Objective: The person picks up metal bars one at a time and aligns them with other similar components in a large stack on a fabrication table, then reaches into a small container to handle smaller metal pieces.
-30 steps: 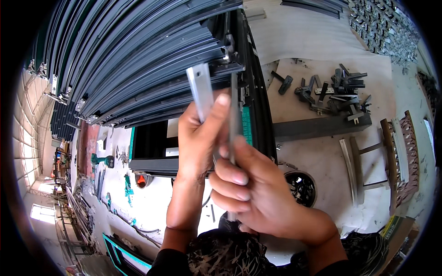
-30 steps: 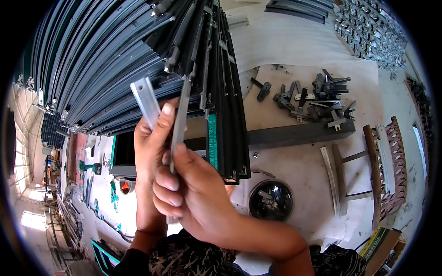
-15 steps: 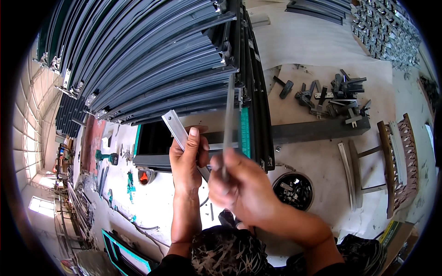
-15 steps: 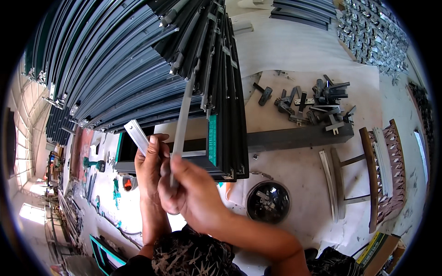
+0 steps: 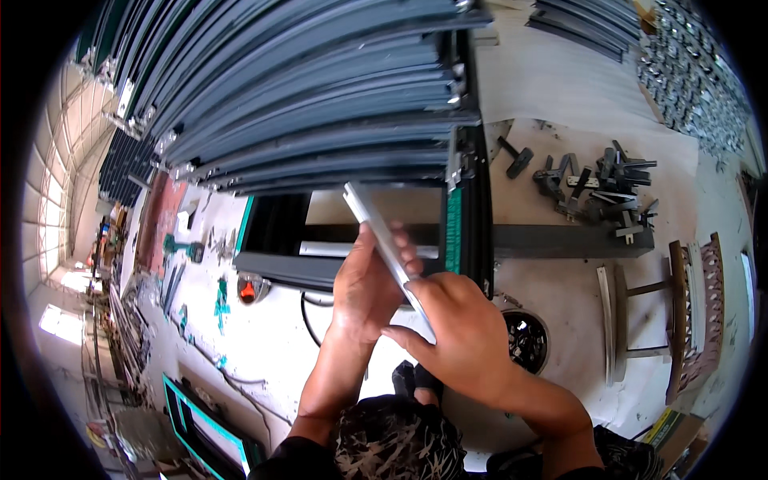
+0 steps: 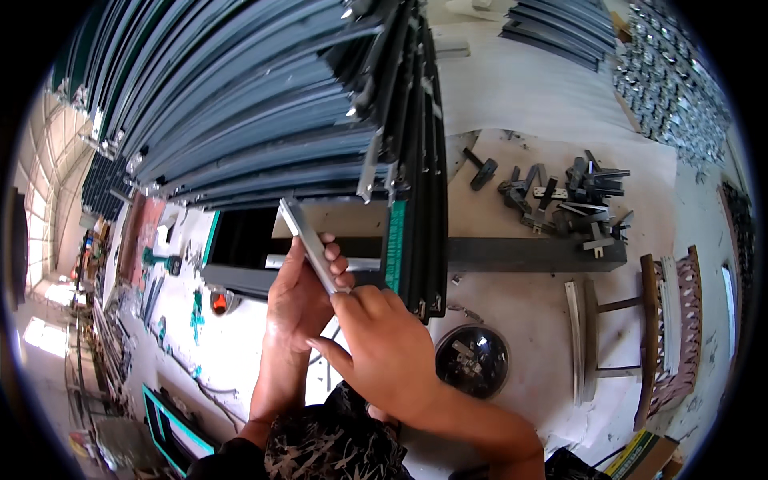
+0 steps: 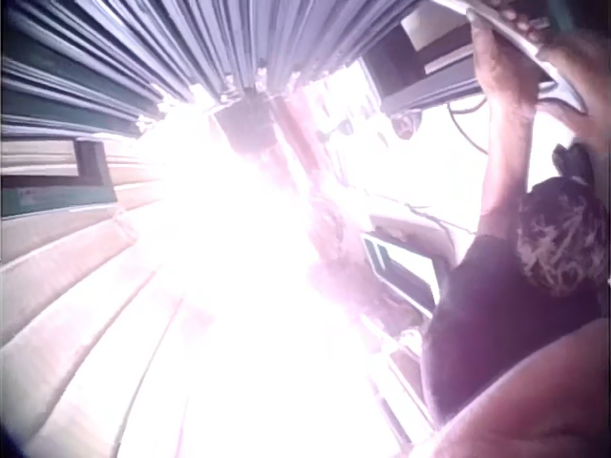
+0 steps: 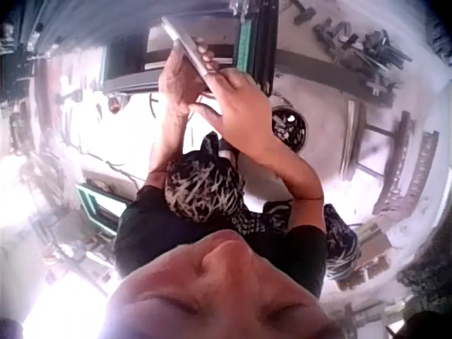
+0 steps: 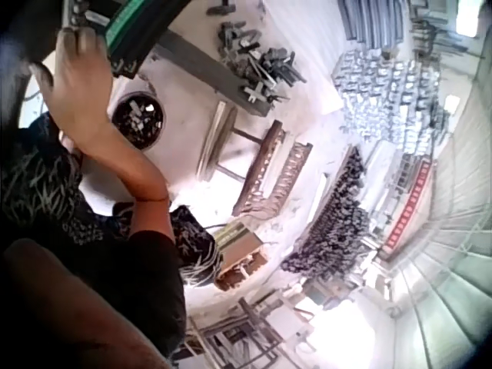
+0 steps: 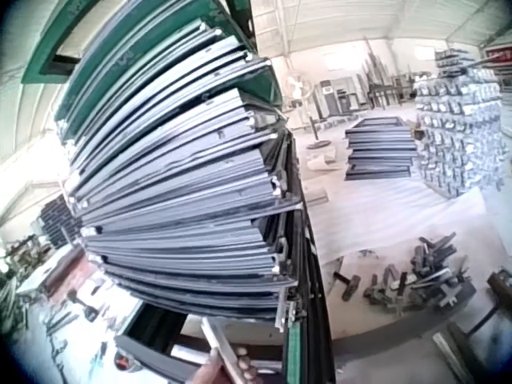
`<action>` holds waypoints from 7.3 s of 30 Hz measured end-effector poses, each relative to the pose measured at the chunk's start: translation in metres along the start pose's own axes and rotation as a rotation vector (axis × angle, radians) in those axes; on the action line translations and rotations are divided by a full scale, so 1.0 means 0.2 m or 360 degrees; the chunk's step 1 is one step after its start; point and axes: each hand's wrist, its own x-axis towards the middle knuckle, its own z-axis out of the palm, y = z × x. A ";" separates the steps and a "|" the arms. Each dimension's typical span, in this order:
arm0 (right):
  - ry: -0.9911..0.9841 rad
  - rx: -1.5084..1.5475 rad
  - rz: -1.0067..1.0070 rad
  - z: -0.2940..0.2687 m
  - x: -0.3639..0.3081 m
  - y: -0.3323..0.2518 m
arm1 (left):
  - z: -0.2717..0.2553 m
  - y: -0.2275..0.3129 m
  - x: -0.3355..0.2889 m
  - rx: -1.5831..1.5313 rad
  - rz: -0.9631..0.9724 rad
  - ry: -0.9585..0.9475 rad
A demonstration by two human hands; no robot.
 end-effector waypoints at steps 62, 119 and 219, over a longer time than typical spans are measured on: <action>-0.0107 0.3867 0.1051 -0.22 0.15 -0.33 | 0.61 0.22 0.03 0.1489 0.0607 0.0046; 0.0446 0.2913 0.1198 -0.22 0.00 -0.29 | 0.71 0.12 0.26 0.2936 0.1780 0.0641; -0.0293 0.0711 0.0487 -0.46 0.05 -0.15 | 0.45 0.17 -0.22 0.0030 0.0316 -0.0035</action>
